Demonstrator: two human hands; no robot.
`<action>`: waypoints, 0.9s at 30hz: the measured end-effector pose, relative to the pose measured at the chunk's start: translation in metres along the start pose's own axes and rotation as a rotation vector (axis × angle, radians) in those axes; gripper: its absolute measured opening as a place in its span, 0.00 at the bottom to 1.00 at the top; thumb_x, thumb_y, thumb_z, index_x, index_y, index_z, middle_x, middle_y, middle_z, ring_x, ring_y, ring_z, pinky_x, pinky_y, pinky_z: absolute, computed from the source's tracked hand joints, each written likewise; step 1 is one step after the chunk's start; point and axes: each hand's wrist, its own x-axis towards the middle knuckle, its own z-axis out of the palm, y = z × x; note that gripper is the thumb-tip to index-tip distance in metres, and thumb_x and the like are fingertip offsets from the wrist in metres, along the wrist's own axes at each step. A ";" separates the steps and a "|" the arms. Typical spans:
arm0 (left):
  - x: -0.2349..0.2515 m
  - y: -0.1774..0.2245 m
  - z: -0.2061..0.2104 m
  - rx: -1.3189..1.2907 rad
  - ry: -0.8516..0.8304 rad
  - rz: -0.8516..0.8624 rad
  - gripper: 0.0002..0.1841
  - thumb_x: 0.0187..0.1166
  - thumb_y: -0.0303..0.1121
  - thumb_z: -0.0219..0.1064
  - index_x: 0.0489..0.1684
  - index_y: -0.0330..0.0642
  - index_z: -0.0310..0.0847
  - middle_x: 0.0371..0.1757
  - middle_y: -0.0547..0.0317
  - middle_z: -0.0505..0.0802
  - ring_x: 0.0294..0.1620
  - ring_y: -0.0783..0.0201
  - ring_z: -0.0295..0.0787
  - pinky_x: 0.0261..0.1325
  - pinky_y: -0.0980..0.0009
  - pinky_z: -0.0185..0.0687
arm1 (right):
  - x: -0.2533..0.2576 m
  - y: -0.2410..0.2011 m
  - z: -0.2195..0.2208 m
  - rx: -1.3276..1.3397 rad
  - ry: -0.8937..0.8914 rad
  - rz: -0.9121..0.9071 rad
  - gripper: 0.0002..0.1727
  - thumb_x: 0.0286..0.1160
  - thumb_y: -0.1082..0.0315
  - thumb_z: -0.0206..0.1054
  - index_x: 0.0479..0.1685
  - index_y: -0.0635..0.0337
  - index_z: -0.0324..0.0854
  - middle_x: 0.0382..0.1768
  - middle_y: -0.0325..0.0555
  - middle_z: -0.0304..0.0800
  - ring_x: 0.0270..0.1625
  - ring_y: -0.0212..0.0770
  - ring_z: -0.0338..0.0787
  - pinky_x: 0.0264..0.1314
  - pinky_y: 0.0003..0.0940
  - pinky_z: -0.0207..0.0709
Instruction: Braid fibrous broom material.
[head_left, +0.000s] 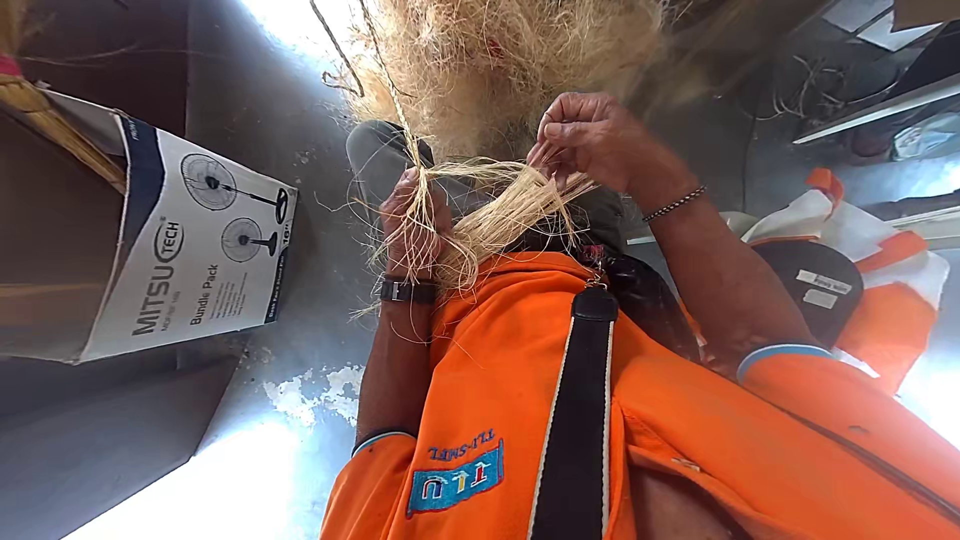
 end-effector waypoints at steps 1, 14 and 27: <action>0.000 0.000 0.000 0.007 -0.007 0.003 0.18 0.90 0.34 0.47 0.29 0.52 0.81 0.16 0.71 0.79 0.14 0.77 0.71 0.17 0.82 0.64 | 0.001 0.000 0.000 0.037 -0.004 -0.004 0.08 0.90 0.70 0.53 0.44 0.61 0.77 0.41 0.52 0.96 0.32 0.40 0.95 0.29 0.31 0.88; -0.002 0.000 0.000 0.030 0.008 0.001 0.16 0.91 0.34 0.49 0.32 0.51 0.81 0.18 0.71 0.80 0.15 0.77 0.72 0.18 0.82 0.67 | 0.003 0.012 0.005 0.073 0.009 -0.092 0.14 0.70 0.88 0.61 0.51 0.66 0.81 0.44 0.51 0.94 0.41 0.41 0.95 0.47 0.38 0.92; -0.002 0.000 0.000 0.057 -0.005 0.000 0.16 0.90 0.34 0.50 0.32 0.52 0.82 0.17 0.73 0.79 0.15 0.78 0.72 0.17 0.82 0.66 | 0.012 0.024 0.019 0.076 0.089 -0.191 0.06 0.76 0.82 0.67 0.39 0.64 0.87 0.39 0.44 0.94 0.35 0.34 0.92 0.39 0.31 0.90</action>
